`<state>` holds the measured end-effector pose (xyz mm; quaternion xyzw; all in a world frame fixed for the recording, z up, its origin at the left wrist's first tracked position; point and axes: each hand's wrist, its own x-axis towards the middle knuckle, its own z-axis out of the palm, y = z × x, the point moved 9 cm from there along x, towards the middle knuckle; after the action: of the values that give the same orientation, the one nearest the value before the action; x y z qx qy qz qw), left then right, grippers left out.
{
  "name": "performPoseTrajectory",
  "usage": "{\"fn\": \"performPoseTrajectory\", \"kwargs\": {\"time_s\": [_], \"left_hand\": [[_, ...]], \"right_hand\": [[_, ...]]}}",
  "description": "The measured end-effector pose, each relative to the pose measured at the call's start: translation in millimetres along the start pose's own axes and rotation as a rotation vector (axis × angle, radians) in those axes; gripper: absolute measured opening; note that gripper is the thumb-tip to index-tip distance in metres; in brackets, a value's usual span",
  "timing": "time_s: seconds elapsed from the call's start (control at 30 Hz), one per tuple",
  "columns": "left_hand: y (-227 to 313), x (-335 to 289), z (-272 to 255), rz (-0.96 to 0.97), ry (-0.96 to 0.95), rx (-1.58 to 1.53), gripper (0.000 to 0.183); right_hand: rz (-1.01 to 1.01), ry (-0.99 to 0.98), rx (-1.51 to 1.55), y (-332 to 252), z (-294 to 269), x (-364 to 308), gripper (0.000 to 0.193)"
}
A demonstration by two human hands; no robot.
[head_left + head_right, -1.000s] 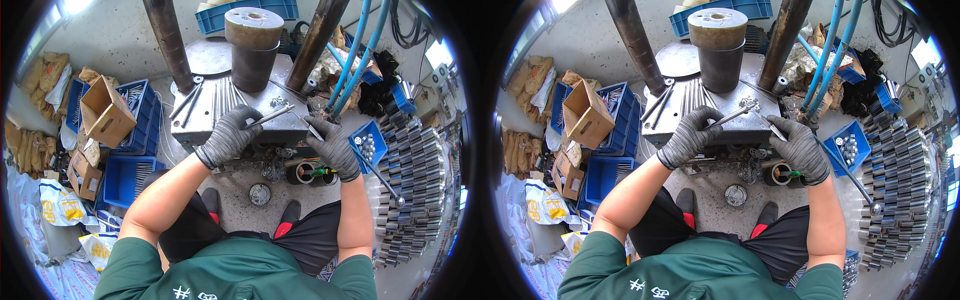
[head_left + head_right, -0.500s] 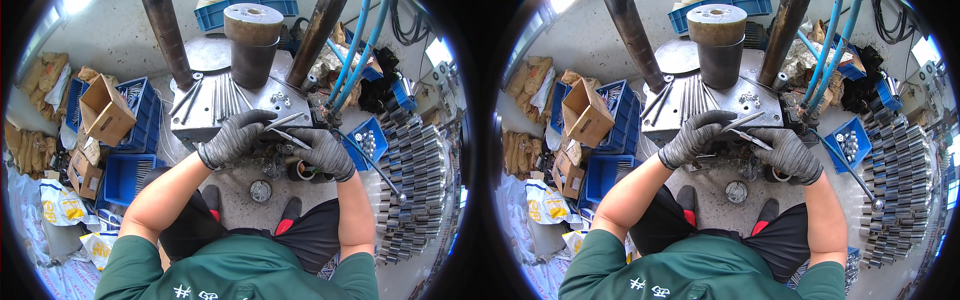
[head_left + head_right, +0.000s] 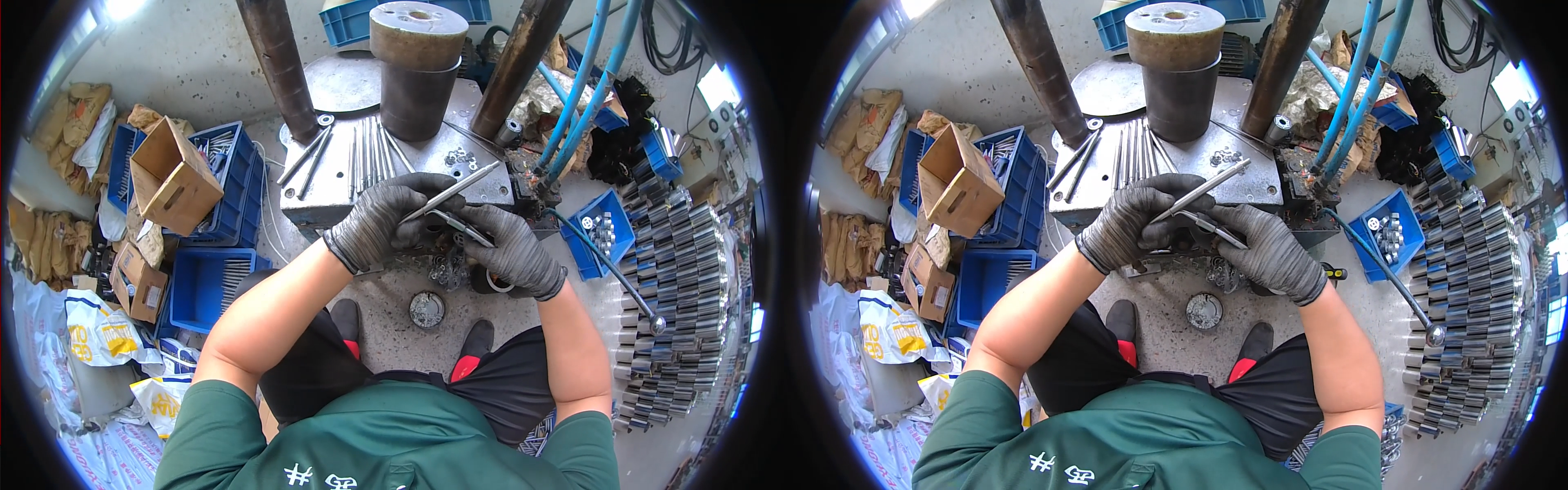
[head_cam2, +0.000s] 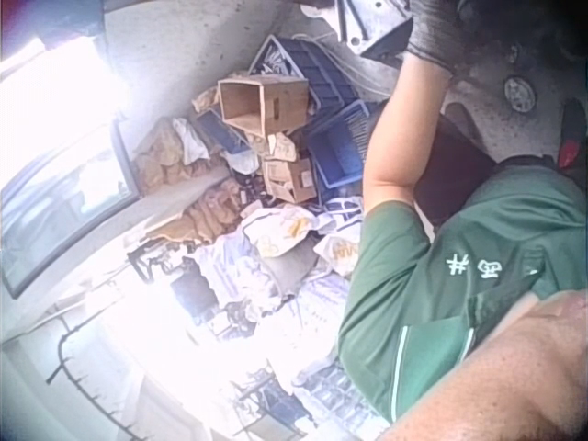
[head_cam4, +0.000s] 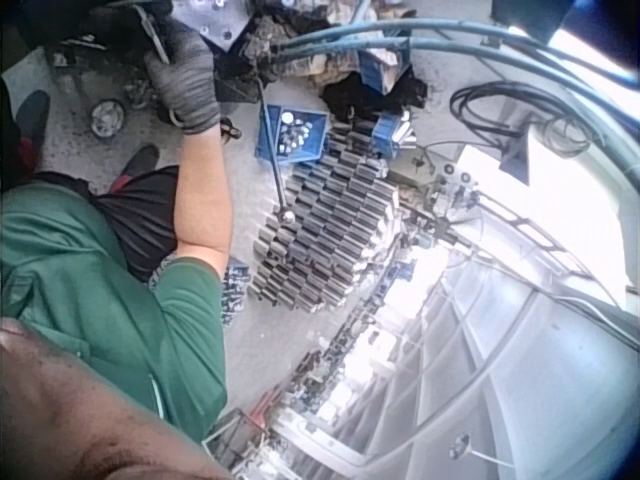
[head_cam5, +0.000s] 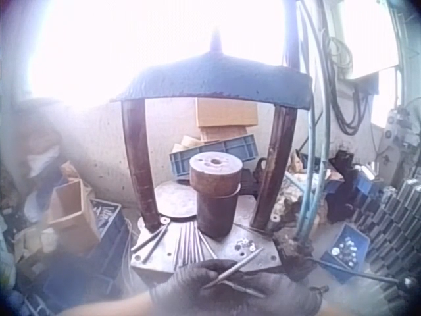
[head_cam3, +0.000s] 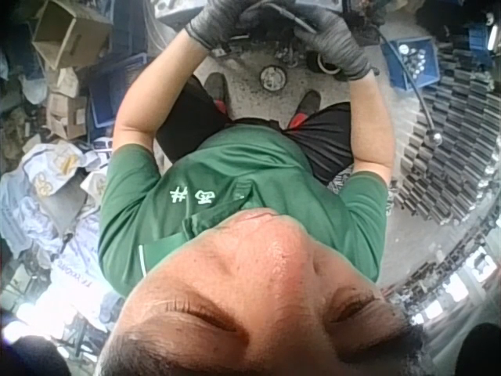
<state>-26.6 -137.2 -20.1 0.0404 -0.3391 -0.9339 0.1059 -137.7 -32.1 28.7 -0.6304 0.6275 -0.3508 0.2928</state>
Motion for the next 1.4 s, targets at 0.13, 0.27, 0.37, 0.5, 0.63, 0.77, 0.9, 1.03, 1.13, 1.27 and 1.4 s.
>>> {"fn": "performPoseTrajectory", "kwargs": {"time_s": [0.13, 0.27, 0.37, 0.5, 0.63, 0.77, 0.9, 1.03, 1.13, 1.27, 1.4], "left_hand": [[-4, 3, 4, -0.039, 0.009, -0.285, 0.052], [3, 0, 2, -0.006, 0.013, -0.170, 0.051], [-1, 1, 2, -0.027, -0.006, -0.174, 0.051], [-8, -1, 4, -0.081, -0.054, -0.222, 0.053], [-13, -1, 14, -0.141, -0.124, -0.311, 0.053], [-9, -1, 14, -0.110, -0.118, -0.289, 0.053], [-6, 4, 18, -0.080, -0.157, -0.368, 0.055], [-3, 7, 13, -0.053, -0.179, -0.430, 0.056], [6, 3, 13, -0.028, -0.085, -0.414, 0.058], [16, 0, -1, 0.059, 0.004, -0.237, 0.065], [17, -1, -4, 0.103, 0.099, -0.058, 0.065]], "right_hand": [[0.005, 0.011, -0.069, -1, 9, 5, 0.047], [0.060, -0.032, -0.059, -2, 6, 8, 0.045], [0.068, -0.041, -0.029, 3, 0, 7, 0.045], [0.045, -0.104, -0.018, -6, -6, 9, 0.049], [-0.061, -0.120, -0.100, -5, -7, 7, 0.051], [0.041, -0.084, -0.015, 9, 1, 4, 0.052], [0.009, -0.018, -0.045, 20, 11, 0, 0.054], [0.323, -0.214, 0.631, 35, 37, -13, 0.059], [0.331, -0.165, 0.679, 42, 30, -13, 0.052], [0.236, 0.172, 0.093, 62, -22, -1, 0.031], [0.015, 0.446, -0.412, 63, -48, 0, 0.026]]}}
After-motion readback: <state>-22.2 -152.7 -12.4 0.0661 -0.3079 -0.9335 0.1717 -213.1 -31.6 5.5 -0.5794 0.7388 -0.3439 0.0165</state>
